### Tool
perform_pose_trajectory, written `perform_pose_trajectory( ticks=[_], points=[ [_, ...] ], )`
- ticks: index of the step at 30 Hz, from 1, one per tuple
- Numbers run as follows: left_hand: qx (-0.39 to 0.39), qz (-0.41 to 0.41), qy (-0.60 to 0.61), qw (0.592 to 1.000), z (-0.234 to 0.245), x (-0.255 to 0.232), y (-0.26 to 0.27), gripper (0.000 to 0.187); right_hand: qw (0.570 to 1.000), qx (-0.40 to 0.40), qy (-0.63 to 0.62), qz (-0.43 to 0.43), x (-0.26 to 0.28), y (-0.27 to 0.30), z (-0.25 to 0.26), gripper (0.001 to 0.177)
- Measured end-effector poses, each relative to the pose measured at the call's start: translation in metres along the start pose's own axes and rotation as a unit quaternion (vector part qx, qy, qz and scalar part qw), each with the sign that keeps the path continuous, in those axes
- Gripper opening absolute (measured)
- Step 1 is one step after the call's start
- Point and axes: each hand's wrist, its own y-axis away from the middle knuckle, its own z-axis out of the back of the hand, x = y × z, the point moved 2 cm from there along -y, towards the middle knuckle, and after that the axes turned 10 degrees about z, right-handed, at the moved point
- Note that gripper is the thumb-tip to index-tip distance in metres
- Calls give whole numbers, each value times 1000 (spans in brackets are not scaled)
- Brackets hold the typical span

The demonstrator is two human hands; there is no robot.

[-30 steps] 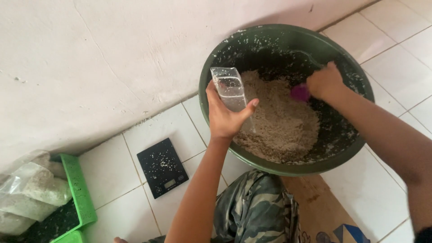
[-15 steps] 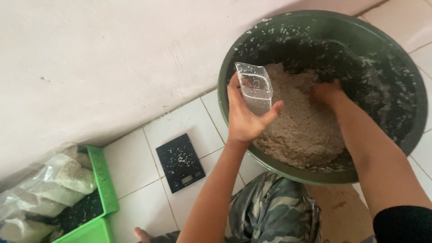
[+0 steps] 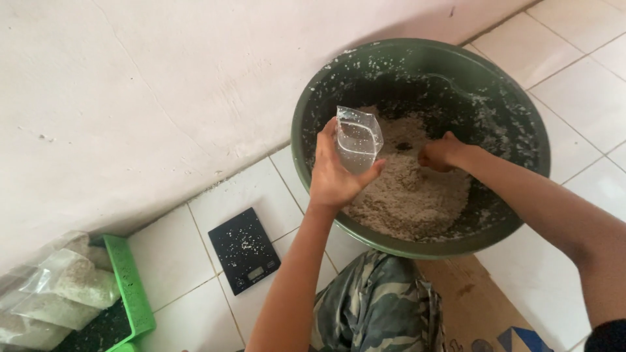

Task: The person scoops white grains into plastic bags from a large green bucket, weighs each bag on a digital scale, and folds the top of the bags closed.

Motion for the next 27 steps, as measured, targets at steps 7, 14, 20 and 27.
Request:
perform_pose_trajectory(
  ticks=[7, 14, 20, 27],
  points=[
    [39, -17, -178, 983, -9, 4, -1, 100, 655, -186, -713, -169, 11, 113, 68, 56],
    [165, -39, -296, 940, -27, -3, -1, 90, 553, -219, -792, -139, 22, 172, 66, 45],
    [249, 0, -309, 918, -56, 3, 6, 92, 581, -181, -773, -179, 22, 230, 61, 47],
    [248, -24, -335, 909, -59, 5, 9, 82, 608, -191, -735, -231, -8, 288, 88, 42]
  ],
)
